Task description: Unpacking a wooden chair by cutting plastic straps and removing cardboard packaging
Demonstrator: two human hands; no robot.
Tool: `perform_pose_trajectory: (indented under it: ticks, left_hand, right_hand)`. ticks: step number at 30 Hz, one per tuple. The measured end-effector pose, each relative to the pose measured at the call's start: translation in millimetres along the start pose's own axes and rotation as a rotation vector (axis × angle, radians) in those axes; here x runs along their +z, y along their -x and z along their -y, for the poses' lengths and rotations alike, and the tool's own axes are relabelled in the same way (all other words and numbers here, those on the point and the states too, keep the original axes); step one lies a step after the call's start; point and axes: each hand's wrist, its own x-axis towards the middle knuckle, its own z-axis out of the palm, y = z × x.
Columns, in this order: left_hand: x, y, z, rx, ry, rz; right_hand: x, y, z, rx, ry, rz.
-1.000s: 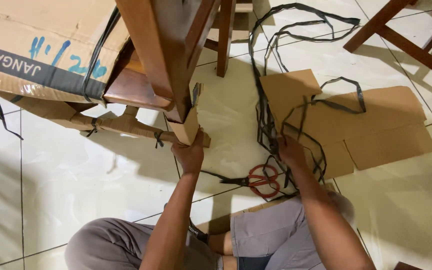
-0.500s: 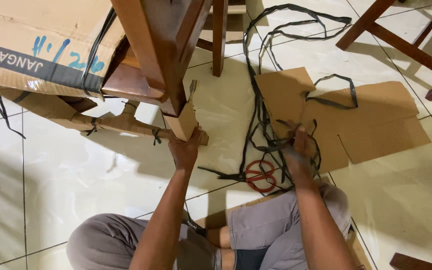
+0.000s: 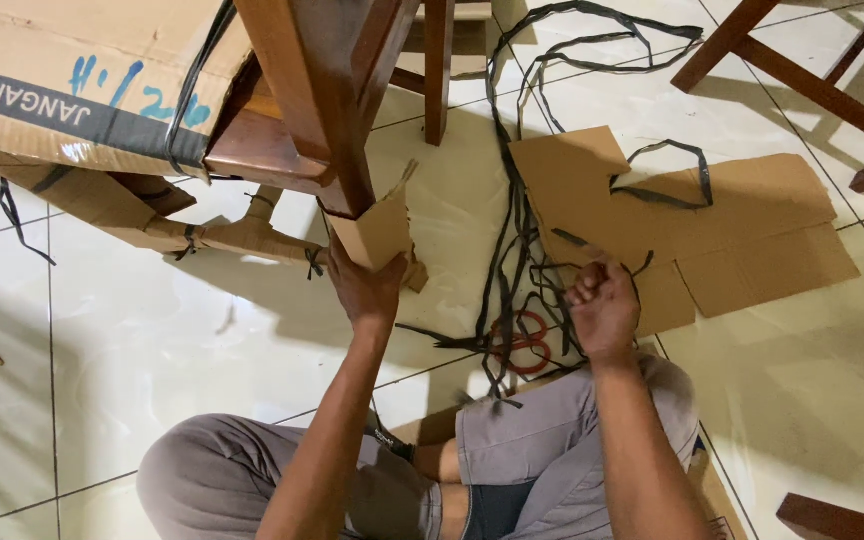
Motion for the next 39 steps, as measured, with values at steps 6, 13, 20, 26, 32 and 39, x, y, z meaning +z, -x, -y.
perform_pose_trajectory:
  ticks: [6,13,20,26,32,39]
  left_hand:
    - [-22.5,42.5,-24.5,-0.152,0.113,0.132]
    - [0.9,122.8,25.4,-0.036,0.173,0.141]
    - [15.0,149.1,44.6,-0.096,0.237,0.671]
    - [20.6,165.5,79.1,0.038,0.202,0.677]
    - [6.0,158.6,58.0,0.093,0.232,0.579]
    - [-1.8,143.5,76.0,-0.081,0.309,0.557]
  right_hand:
    - [68.9,65.9,-16.3,-0.193,0.411,0.273]
    - [64.7,91.7,-77.9,-0.184,0.611,0.491]
    - [54.3,71.4,-56.2,-0.241,1.074,0.387]
    - [31.0,29.9,-24.8,0.171,1.942,0.187]
    - [35.0,78.2,-66.7,-0.607,1.790,0.355]
    - [85.9,129.2,-55.0,-0.536,1.493,0.620]
